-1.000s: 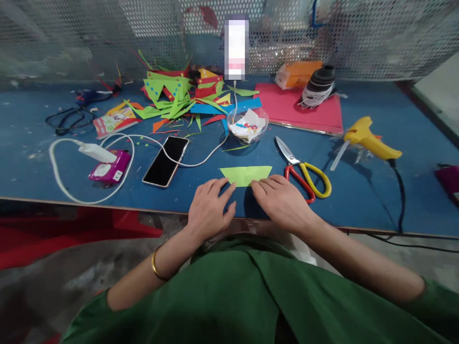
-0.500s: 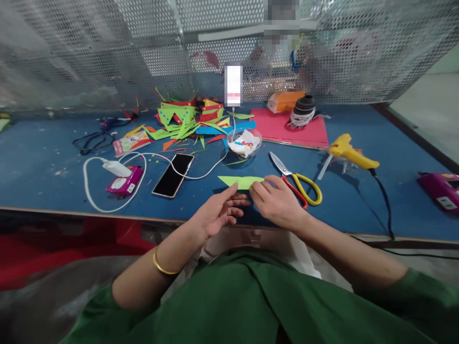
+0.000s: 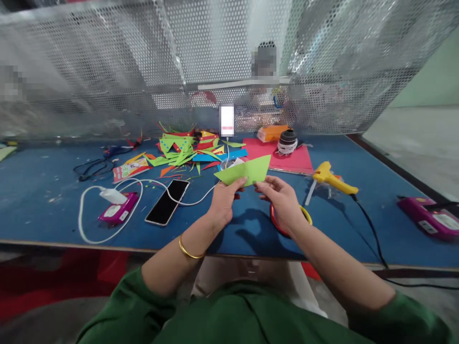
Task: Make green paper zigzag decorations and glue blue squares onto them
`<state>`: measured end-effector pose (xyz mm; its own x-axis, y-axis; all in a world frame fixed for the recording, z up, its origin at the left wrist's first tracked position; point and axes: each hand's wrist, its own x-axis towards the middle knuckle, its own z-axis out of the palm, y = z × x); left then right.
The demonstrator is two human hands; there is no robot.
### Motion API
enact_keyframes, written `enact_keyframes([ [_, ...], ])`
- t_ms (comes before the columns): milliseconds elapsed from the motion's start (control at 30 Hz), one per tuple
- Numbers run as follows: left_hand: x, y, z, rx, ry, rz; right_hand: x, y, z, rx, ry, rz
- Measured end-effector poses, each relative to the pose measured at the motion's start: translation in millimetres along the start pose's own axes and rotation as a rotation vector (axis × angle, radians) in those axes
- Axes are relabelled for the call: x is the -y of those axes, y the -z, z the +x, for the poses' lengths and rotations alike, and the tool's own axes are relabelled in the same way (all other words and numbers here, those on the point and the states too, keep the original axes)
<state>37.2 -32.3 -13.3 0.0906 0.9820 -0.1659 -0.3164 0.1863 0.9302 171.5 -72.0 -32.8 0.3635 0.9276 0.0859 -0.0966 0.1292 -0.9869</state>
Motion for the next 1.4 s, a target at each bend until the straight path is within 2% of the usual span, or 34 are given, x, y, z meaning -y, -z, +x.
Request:
enact_keyframes([
  [100, 1.1, -4.3, 15.6, 0.078, -0.017, 0.040, 3.3, -6.5, 13.6, -0.006, 0.016, 0.030],
  [233, 5.0, 1.1, 29.5, 0.163, -0.009, 0.094, -1.0, -6.2, 25.6, -0.037, 0.023, 0.043],
  [467, 9.1, 12.8, 31.9, 0.234, 0.029, 0.172, -15.5, -1.2, 28.4, -0.010, 0.017, -0.039],
  [667, 8.7, 11.9, 30.9, 0.192, 0.007, 0.210, -15.2, 2.0, 26.6, 0.004, 0.030, -0.093],
  [833, 6.1, 12.8, 30.7, 0.233, 0.036, 0.238, -15.7, 3.0, 27.9, -0.018, 0.070, -0.140],
  [933, 3.9, 13.8, 31.6, 0.213, 0.027, 0.242, -13.4, 4.4, 27.4, -0.049, 0.106, -0.183],
  [1033, 0.6, 15.3, 34.0, 0.137, 0.033, 0.170, -8.5, 12.0, 18.3, -0.065, 0.214, -0.455],
  [1133, -3.5, 17.2, 36.3, 0.064, 0.038, 0.100, -8.0, 27.2, -4.1, 0.077, 0.345, -1.099],
  [1200, -5.6, 18.3, 37.1, 0.035, 0.036, 0.073, -14.0, 39.3, -22.1, 0.120, 0.371, -1.445],
  [1267, -6.9, 18.7, 37.1, 0.019, 0.040, 0.047, -23.9, 50.0, -36.8, 0.147, 0.415, -1.610],
  [1400, -7.8, 18.7, 36.1, 0.014, 0.059, -0.005, -37.0, 58.2, -46.4, 0.096, 0.473, -1.730],
])
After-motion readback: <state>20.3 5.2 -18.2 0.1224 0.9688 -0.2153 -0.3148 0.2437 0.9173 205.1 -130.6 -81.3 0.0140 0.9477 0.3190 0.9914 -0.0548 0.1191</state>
